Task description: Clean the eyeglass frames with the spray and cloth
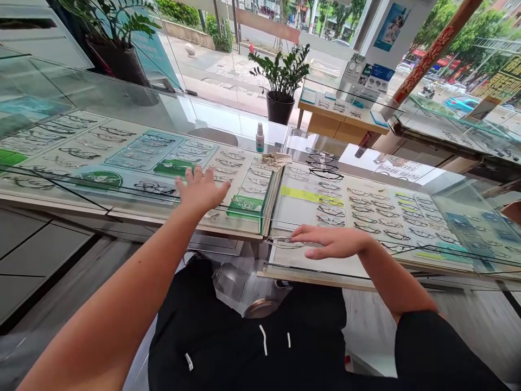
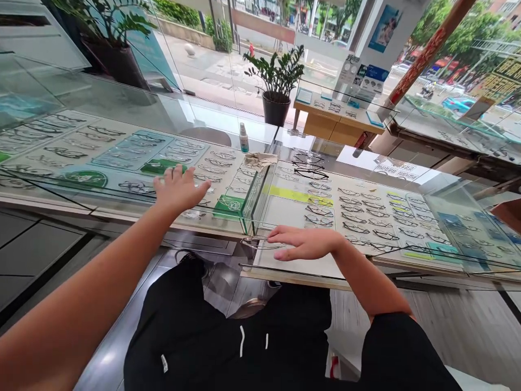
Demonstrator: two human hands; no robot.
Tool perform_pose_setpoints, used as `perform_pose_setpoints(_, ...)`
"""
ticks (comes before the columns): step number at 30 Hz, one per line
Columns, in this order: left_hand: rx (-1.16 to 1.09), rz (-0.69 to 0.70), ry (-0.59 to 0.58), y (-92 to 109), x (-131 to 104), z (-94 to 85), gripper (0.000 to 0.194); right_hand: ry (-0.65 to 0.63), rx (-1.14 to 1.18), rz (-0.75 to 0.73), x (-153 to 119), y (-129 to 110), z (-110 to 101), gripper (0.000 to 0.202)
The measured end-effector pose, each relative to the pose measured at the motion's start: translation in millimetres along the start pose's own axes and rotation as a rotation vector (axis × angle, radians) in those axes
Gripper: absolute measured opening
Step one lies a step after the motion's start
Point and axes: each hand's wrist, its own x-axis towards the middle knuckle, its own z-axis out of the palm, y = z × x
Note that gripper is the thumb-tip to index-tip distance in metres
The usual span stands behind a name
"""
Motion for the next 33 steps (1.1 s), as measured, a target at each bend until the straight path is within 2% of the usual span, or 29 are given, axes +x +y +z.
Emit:
perform_pose_setpoints(3, -0.026, -0.061, 0.019, 12.0, 11.5, 3.3, 0.104, -0.03, -0.058, 0.157, 7.7, 4.1, 15.1, 0.084)
perform_pose_setpoints(6, -0.043, -0.076, 0.033, 15.8, 16.6, 5.1, 0.106, 0.015, -0.149, 0.278, 19.3, 18.5, 32.1, 0.095)
perform_pose_setpoints(12, -0.041, -0.077, 0.019, 17.4, 14.6, 0.4, 0.105, 0.122, -0.321, 0.524, 51.5, 64.4, 60.9, 0.102)
perform_pose_setpoints(15, -0.05, -0.076, 0.013, 18.3, 14.5, -0.8, 0.106, 0.259, -0.487, 0.614, 67.3, 91.4, 66.4, 0.1)
perform_pose_setpoints(19, -0.077, -0.072, 0.015, 17.9, 14.9, -0.8, 0.107, 0.518, -0.717, 0.673, 84.6, 134.8, 58.1, 0.093)
perform_pose_setpoints(22, -0.094, -0.065, 0.027, 17.5, 13.8, -1.3, 0.106, 0.657, -0.798, 0.666, 99.4, 167.1, 43.9, 0.088)
perform_pose_setpoints(27, -0.114, -0.072, 0.021, 18.3, 11.0, -3.4, 0.106, 0.751, -0.806, 0.675, 132.2, 201.2, 26.1, 0.087)
perform_pose_setpoints(33, -0.101, -0.066, 0.018, 17.8, 11.9, -3.0, 0.107, 0.769, -0.745, 0.704, 160.5, 215.1, 9.8, 0.088)
